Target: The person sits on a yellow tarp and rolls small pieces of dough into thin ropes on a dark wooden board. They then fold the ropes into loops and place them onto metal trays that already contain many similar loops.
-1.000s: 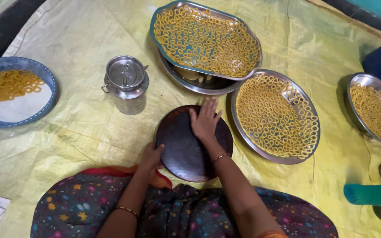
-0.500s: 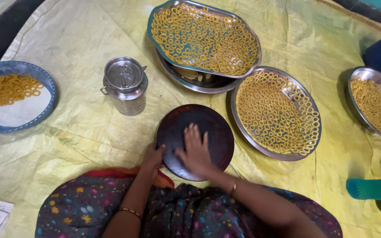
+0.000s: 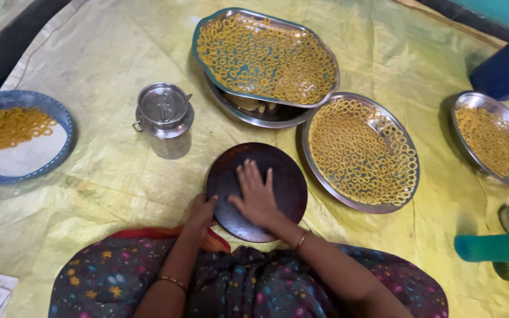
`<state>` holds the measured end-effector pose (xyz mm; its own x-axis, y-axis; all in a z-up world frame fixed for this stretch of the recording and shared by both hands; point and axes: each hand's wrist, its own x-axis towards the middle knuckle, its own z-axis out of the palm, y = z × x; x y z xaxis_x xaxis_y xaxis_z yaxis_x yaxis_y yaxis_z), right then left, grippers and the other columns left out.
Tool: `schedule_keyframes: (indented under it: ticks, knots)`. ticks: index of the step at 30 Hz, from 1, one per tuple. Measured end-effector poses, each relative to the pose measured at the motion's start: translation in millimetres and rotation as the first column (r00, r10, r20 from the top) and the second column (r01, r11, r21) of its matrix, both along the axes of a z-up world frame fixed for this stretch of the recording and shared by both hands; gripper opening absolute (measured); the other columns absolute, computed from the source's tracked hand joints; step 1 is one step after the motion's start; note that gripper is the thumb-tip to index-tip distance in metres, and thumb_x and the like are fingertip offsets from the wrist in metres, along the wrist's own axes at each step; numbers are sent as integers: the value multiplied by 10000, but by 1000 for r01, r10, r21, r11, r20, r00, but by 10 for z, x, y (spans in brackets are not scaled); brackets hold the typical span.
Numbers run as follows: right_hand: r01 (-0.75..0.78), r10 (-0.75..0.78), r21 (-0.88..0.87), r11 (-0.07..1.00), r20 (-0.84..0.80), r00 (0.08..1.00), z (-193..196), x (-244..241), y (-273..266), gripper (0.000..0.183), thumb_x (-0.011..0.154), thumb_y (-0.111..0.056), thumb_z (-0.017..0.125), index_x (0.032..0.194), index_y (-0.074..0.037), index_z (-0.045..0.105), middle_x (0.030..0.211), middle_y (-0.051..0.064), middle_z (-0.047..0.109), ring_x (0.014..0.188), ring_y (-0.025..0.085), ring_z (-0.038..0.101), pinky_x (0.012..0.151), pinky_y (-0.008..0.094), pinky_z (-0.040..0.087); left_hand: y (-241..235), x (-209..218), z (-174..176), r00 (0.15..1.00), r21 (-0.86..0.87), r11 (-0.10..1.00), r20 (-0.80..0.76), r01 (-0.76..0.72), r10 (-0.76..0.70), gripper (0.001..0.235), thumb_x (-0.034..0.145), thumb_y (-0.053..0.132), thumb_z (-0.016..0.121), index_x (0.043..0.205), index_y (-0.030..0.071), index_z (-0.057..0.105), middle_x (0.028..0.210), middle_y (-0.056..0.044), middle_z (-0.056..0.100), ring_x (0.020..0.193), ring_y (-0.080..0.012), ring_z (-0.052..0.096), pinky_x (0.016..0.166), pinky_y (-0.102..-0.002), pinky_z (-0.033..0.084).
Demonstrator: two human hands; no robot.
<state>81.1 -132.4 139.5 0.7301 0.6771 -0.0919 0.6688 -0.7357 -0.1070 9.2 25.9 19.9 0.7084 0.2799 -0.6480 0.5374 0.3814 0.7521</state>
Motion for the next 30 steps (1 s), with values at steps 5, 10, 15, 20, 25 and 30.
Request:
schedule_keyframes:
  ticks: [5, 10, 15, 20, 25, 30]
  knots:
    - [-58, 28, 205, 977, 146, 989, 362, -595, -222, 794, 910, -456, 626, 1514, -18, 354, 1584, 262, 292, 1503, 392, 219, 1141, 687, 122, 23, 29, 6, 999, -34, 999, 18, -41, 42, 351, 969, 274, 636, 1251, 66, 612, 1068, -127, 708, 843, -270, 717, 628, -439, 592]
    - [-337, 332, 248, 908, 61, 941, -91, -1171, -877, 265, 901, -129, 616, 1131, -52, 722, 993, 94, 676, 966, 290, 689, 840, 440, 530, 35, 1, 64, 1000, 118, 993, -10, -23, 24, 344, 957, 289, 670, 1203, 50, 641, 1038, -120, 715, 827, -257, 709, 613, -424, 581]
    - [-291, 114, -314, 904, -478, 871, -1103, -1306, -1156, 245, 936, -113, 553, 982, -2, 767, 1036, 229, 728, 985, 395, 712, 778, 512, 578, 4, -2, -51, 999, 232, 972, 28, -25, 19, 350, 952, 289, 683, 1177, 24, 646, 991, -127, 723, 797, -243, 705, 586, -379, 559]
    - [-200, 109, -108, 974, -549, 828, -1494, -1229, -1217, 238, 880, -115, 602, 1024, -19, 766, 1059, 255, 729, 1016, 415, 706, 894, 502, 543, -13, -27, -265, 988, 351, 931, 143, -101, 54, 365, 935, 251, 735, 1171, -12, 646, 963, -192, 714, 783, -295, 660, 641, -398, 508]
    - [-187, 195, 75, 979, -583, 789, -1298, -1281, -1163, 335, 872, -136, 617, 1172, -89, 760, 1098, 209, 746, 1031, 382, 717, 943, 448, 536, -8, -172, -36, 987, 758, 648, 147, -74, -59, 426, 885, 277, 768, 1180, -6, 647, 1044, -248, 709, 977, -390, 676, 868, -474, 526]
    - [-34, 36, 17, 999, -706, 707, -1072, -1285, -1070, 356, 907, -146, 576, 1218, -96, 741, 1139, 194, 739, 1072, 342, 701, 936, 419, 522, -193, -422, 565, 983, 928, 356, -46, 108, -178, 531, 861, 317, 762, 1286, 28, 628, 1159, -266, 654, 1091, -459, 632, 923, -539, 511]
